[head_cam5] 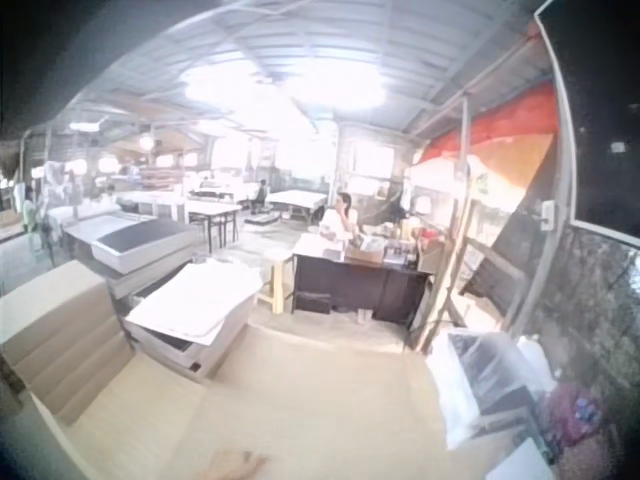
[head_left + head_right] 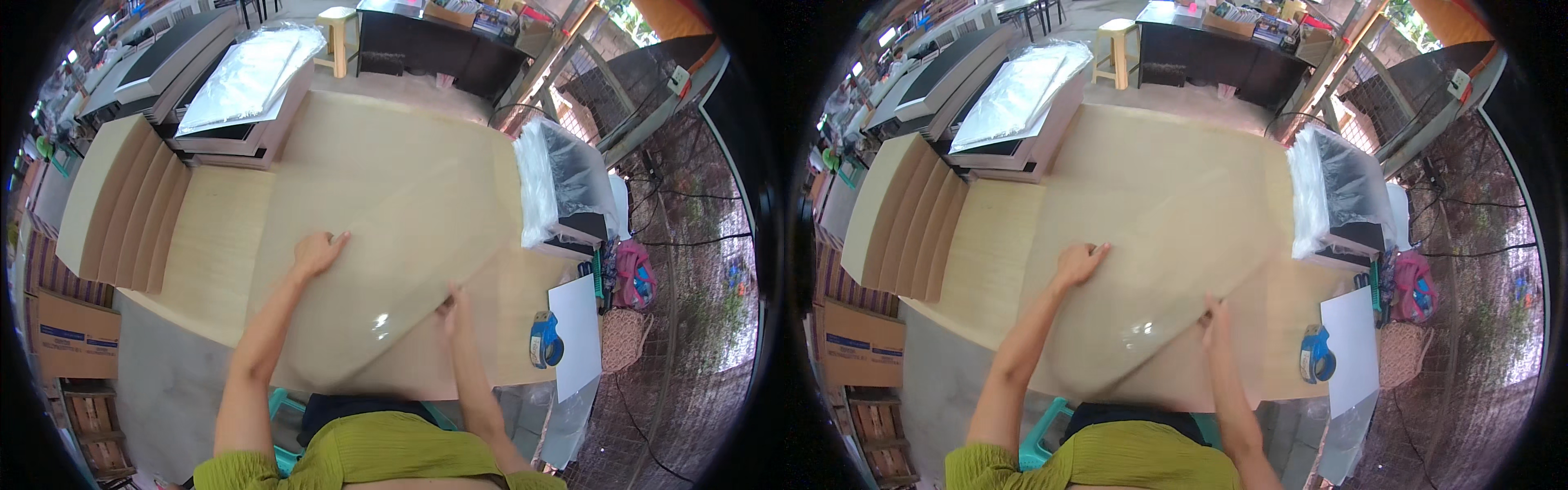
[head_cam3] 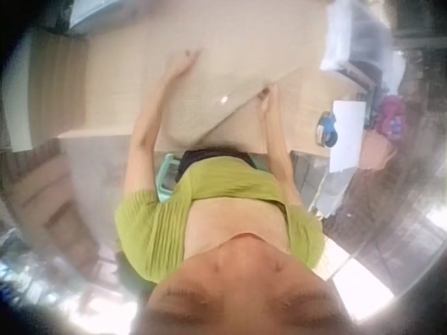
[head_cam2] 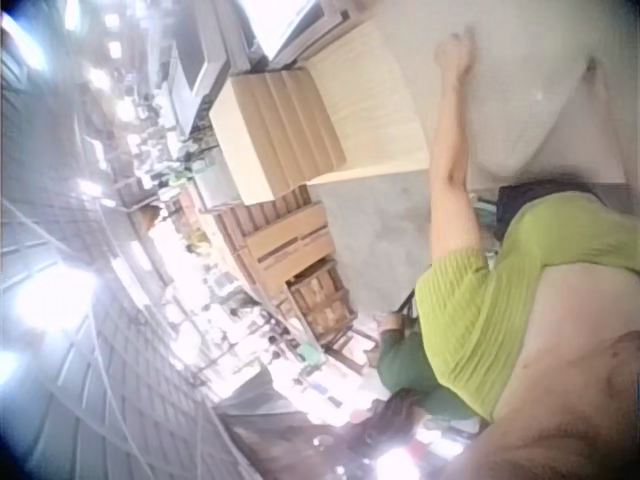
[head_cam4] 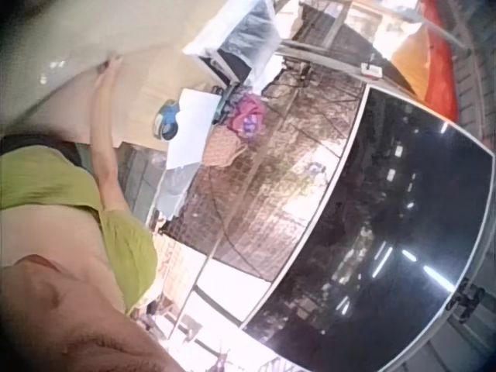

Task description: The person wraps a flat item already in plastic using a large sheet of brown paper, folding the edges over and securing them with tape from a dispenser.

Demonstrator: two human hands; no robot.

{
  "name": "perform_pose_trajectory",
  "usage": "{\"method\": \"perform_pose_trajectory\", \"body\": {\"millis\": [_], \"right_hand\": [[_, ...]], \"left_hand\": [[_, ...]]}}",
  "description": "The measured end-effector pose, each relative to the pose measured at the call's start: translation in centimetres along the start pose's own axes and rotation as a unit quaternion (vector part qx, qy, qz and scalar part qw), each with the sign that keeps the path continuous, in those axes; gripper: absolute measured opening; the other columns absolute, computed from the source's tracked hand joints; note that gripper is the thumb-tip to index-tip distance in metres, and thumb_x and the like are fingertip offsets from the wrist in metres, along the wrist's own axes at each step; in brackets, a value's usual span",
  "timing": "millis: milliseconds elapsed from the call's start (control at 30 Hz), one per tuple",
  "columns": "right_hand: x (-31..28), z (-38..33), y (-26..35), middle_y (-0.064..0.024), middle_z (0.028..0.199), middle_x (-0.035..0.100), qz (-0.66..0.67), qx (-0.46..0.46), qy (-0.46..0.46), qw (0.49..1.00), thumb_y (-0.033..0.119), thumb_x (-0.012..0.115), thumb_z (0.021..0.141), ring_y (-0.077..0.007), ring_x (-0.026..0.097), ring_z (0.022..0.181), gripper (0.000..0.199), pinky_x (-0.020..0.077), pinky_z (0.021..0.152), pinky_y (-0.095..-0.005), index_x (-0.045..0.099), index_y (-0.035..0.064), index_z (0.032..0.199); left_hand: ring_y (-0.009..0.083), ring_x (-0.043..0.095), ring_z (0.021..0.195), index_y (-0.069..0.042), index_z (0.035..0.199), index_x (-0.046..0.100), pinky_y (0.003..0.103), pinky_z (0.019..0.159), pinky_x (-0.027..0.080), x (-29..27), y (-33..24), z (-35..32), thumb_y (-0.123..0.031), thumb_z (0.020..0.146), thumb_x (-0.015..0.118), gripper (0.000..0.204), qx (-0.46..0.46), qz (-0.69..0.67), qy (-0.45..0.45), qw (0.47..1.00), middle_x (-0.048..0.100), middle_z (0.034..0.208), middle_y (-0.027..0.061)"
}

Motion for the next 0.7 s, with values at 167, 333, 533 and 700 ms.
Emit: {"method": "perform_pose_trajectory", "body": {"millis": [167, 333, 533, 700], "right_hand": [[2.0, 9.0, 6.2, -0.0173, 0.160, 0.030, -0.104, -0.127, 0.144, 0.976, 0.023, 0.061, 0.097, -0.0301, 0.033, 0.145, 0.080, 0.0298, 0.117, -0.0400, 0.016, -0.0013, 0.158], [-2.7, 11.1, 8.5, -0.0193, 0.160, 0.030, -0.372, -0.137, 0.152, 0.905, 0.014, 0.054, 0.098, -0.0265, 0.029, 0.149, 0.069, 0.0293, 0.118, -0.0379, 0.021, -0.0025, 0.156], [-6.4, 5.7, 9.5, -0.0149, 0.164, 0.024, -0.681, -0.369, 0.253, 0.580, 0.004, 0.060, 0.086, -0.0356, 0.018, 0.152, 0.081, 0.0235, 0.121, -0.0476, 0.025, 0.0084, 0.158], [-4.1, -0.4, 10.3, -0.0058, 0.168, 0.013, -0.812, -0.396, 0.334, 0.269, 0.011, 0.076, 0.073, -0.0353, 0.015, 0.153, 0.105, 0.0246, 0.117, -0.0651, 0.019, 0.0250, 0.160]], "left_hand": [[0.0410, 0.062, 0.116, 0.004, 0.137, 0.053, 0.044, 0.100, 0.048, 7.2, -0.8, -6.2, -0.062, 0.094, 0.051, 0.079, 0.015, -0.257, -0.118, 0.959, 0.063, 0.123, 0.0311], [0.0426, 0.053, 0.126, -0.004, 0.146, 0.043, 0.047, 0.107, 0.043, 13.6, -10.1, -18.7, -0.037, 0.091, 0.067, 0.068, 0.306, -0.128, -0.187, 0.925, 0.051, 0.138, 0.0322], [0.0416, 0.045, 0.135, -0.003, 0.147, 0.040, 0.053, 0.111, 0.037, 27.4, -13.6, -26.4, -0.051, 0.092, 0.061, 0.076, 0.379, 0.038, 0.007, 0.924, 0.046, 0.146, 0.0277], [0.0399, 0.037, 0.142, -0.002, 0.149, 0.040, 0.050, 0.117, 0.029, 29.1, -18.2, -20.8, -0.062, 0.093, 0.052, 0.083, 0.124, -0.094, 0.237, 0.959, 0.040, 0.152, 0.0255]]}}
Point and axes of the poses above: each hand's wrist, its own z-axis towards the middle knuckle, its own x-axis out of the palm, y = z × x, the point moved 2 cm from there along z, towards the middle knuckle
